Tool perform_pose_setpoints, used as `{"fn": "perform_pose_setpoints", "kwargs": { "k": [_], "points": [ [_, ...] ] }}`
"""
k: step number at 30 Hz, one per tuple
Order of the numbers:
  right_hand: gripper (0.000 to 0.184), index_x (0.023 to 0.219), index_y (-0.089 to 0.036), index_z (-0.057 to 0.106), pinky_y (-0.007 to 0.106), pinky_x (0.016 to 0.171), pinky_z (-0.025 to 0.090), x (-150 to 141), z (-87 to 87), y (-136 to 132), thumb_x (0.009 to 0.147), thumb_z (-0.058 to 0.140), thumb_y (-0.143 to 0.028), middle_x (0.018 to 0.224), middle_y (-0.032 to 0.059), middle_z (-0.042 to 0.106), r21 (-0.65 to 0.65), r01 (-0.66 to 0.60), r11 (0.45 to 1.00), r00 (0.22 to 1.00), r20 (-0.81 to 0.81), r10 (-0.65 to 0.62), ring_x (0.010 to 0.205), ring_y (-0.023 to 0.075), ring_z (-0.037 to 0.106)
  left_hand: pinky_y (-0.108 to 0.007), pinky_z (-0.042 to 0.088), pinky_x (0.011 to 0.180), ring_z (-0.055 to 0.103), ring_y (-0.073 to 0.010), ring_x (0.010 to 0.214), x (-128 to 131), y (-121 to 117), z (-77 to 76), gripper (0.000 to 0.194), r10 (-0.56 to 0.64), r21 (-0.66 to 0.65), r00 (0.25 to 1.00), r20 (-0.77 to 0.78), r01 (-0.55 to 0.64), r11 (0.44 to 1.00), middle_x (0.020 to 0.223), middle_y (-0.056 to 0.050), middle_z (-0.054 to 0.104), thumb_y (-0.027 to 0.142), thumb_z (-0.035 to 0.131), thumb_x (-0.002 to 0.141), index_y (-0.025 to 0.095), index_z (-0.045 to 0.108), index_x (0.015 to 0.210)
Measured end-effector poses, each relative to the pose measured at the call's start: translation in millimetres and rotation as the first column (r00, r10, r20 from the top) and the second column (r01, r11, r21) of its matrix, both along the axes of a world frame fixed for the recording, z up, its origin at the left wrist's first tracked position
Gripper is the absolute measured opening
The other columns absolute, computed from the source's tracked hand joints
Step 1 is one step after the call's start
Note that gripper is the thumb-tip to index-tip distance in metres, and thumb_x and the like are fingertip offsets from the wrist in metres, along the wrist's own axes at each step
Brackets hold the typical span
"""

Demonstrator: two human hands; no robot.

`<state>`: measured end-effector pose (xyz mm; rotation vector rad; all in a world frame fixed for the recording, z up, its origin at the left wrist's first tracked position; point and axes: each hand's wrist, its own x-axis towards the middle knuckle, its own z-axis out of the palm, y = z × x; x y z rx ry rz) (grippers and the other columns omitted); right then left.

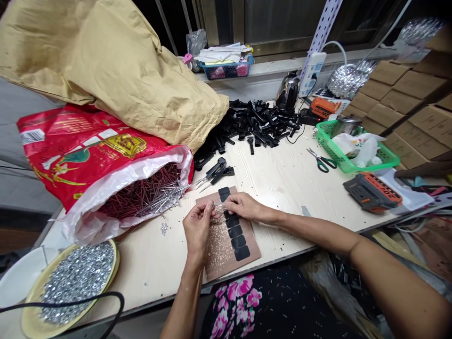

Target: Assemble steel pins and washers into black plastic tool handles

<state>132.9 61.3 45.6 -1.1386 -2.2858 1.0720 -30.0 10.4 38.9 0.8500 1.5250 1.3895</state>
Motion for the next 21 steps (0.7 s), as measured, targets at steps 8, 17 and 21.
{"fn": "perform_pose_setpoints", "kwargs": {
  "k": [8, 17, 21],
  "points": [
    [0.027, 0.079, -0.019, 0.059, 0.029, 0.062, 0.025, 0.0, -1.7, -4.7, 0.096, 0.039, -0.018, 0.076, 0.0013, 0.060, 0.769, -0.063, 0.636, 0.978, 0.175, -0.114, 0.071, 0.0130, 0.047, -0.021, 0.049, 0.055, 0.052, -0.0063, 0.049, 0.5, 8.9, 5.6, 0.040, 0.003, -0.166, 0.949, 0.315, 0.052, 0.985, 0.061, 0.001, 0.059, 0.033, 0.084, 0.047, 0.010, 0.064, 0.073],
    [0.022, 0.078, -0.019, 0.061, 0.028, 0.064, 0.027, 7.4, -1.9, -14.1, 0.094, 0.047, -0.022, 0.074, 0.0004, 0.061, 0.762, -0.034, 0.647, 0.975, 0.167, -0.146, 0.070, 0.0121, 0.050, -0.028, 0.047, 0.061, 0.059, -0.0156, 0.056, -62.1, -62.3, -6.3, 0.021, 0.005, -0.122, 0.750, -0.661, -0.114, 0.986, 0.068, -0.002, 0.066, 0.038, 0.061, 0.074, 0.018, 0.065, 0.073],
    [0.022, 0.079, -0.018, 0.062, 0.027, 0.063, 0.029, 1.4, -1.1, -17.5, 0.094, 0.047, -0.024, 0.075, 0.0006, 0.062, 0.716, -0.026, 0.698, 0.987, 0.129, -0.096, 0.070, 0.0113, 0.054, -0.030, 0.046, 0.066, 0.062, -0.0196, 0.068, -81.0, -90.0, -18.4, 0.023, -0.063, -0.130, 0.628, -0.776, -0.062, 0.990, 0.075, -0.006, 0.067, 0.037, 0.053, 0.079, 0.019, 0.066, 0.074]
  ]
}}
